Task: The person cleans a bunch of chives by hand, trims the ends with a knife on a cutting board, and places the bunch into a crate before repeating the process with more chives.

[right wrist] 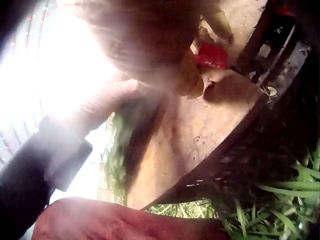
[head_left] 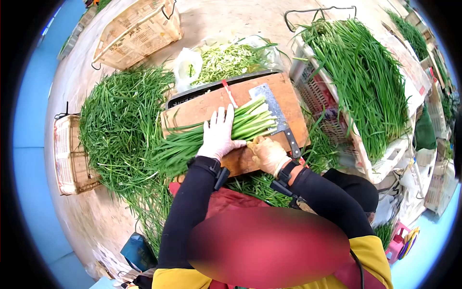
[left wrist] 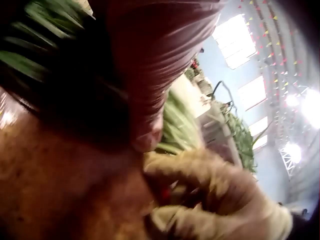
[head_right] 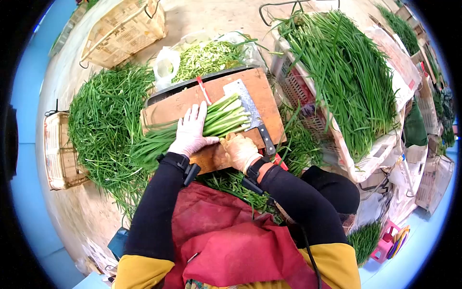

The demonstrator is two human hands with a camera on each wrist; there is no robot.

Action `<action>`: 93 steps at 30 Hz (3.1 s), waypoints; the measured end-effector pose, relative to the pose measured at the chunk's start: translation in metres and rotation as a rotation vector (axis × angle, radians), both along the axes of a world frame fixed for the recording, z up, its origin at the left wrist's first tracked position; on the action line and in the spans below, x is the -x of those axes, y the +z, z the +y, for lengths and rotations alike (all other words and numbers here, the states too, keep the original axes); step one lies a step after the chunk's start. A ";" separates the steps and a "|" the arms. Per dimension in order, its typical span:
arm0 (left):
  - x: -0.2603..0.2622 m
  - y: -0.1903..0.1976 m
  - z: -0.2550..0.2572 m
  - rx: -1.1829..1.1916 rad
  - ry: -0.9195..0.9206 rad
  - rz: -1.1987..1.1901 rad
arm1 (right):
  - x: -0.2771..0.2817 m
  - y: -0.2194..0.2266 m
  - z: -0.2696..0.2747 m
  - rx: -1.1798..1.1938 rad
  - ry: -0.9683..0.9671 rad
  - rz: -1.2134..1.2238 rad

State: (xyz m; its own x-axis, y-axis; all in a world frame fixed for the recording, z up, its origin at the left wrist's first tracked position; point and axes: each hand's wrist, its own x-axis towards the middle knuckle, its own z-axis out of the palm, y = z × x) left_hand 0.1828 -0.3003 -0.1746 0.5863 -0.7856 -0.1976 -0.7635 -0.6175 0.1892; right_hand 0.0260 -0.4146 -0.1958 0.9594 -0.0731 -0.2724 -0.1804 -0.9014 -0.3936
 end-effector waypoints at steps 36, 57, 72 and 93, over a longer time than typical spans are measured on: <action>0.029 0.087 0.051 0.305 0.326 -0.096 | 0.064 0.179 0.139 -0.896 -0.028 -0.597; 0.064 0.107 0.071 0.284 0.398 -0.141 | 0.111 0.208 0.162 -0.892 0.144 -0.432; 0.084 0.092 0.065 0.239 0.518 -0.003 | 0.092 0.195 0.148 -0.458 0.175 -0.624; 0.066 0.048 0.067 0.778 0.498 0.667 | 0.279 0.185 -0.151 -0.376 -0.511 -0.534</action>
